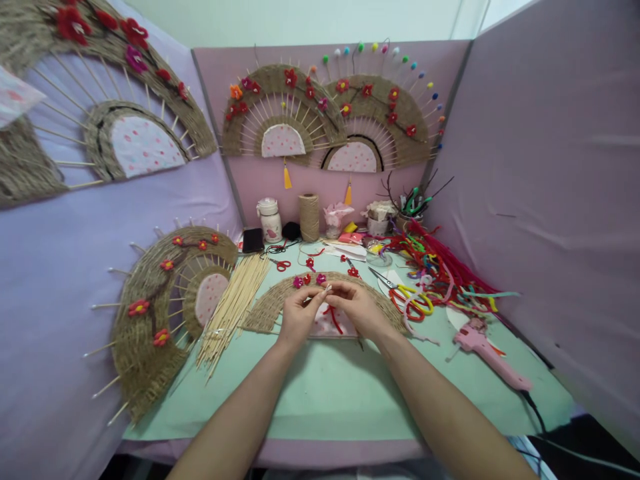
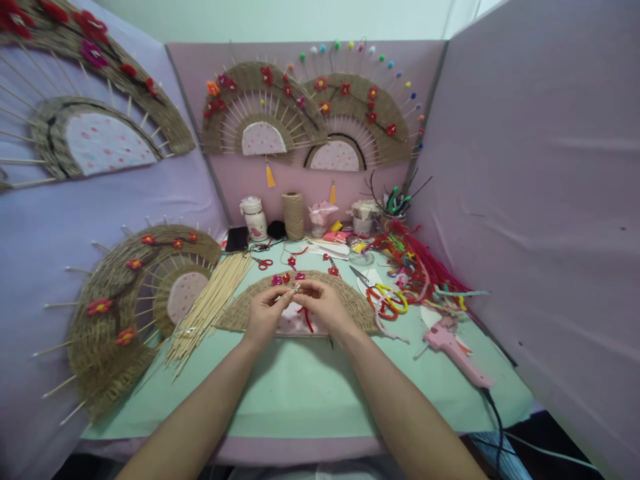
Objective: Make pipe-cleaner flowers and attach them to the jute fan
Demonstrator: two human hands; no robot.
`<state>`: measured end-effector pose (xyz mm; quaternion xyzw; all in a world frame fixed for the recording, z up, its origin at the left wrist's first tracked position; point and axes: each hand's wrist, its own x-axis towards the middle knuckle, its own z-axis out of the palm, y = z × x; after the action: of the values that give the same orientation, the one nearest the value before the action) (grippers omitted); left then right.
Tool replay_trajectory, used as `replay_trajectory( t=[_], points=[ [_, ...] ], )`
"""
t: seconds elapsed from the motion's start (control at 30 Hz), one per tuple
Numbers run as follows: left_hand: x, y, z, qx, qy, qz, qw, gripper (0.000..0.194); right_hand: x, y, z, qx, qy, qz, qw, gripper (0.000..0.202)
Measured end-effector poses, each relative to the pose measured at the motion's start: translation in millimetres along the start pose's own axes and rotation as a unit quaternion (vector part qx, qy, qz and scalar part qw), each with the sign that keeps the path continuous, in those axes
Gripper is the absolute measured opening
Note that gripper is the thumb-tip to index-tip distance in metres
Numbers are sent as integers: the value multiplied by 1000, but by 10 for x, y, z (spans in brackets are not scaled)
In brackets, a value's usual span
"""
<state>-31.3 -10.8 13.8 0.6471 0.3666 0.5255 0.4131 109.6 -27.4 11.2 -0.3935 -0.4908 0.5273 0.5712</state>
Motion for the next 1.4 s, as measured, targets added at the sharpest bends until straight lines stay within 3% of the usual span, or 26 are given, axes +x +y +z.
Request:
replay_trajectory(
  t=[0.37, 0.6, 0.73, 0.83, 0.93, 1.03, 1.17, 1.27, 1.4],
  points=[
    [61, -90, -36, -111, -116, -134, 978, 24, -7, -128, -146, -132, -52, -54, 988, 15],
    [76, -125, -60, -28, -110, -125, 986, 27, -1, -106, -163, -289, -10, -147, 946, 16],
    [48, -212, 16, 147, -69, -51, 985, 30, 30, -78, -193, -315, 71, -158, 933, 17],
    [7, -289, 101, 283, -70, 34, 956, 45, 47, -51, -214, -310, 96, -145, 935, 18],
    [-3, -320, 152, 342, -109, 67, 931, 29, 48, -35, -218, -312, 93, -140, 935, 19],
    [26, -277, 135, 291, -111, 95, 945, 11, 38, -38, -215, -289, 105, -147, 940, 19],
    [52, -146, 33, 163, -40, 126, 978, 12, 26, -65, -210, -228, 124, -155, 953, 20],
    [40, -84, -25, 137, -5, 151, 979, 12, 13, -89, -189, -200, 110, -154, 961, 20],
    [19, -87, -31, 167, -1, 190, 968, 16, -30, -124, -127, -214, 92, -174, 957, 19]
  ],
)
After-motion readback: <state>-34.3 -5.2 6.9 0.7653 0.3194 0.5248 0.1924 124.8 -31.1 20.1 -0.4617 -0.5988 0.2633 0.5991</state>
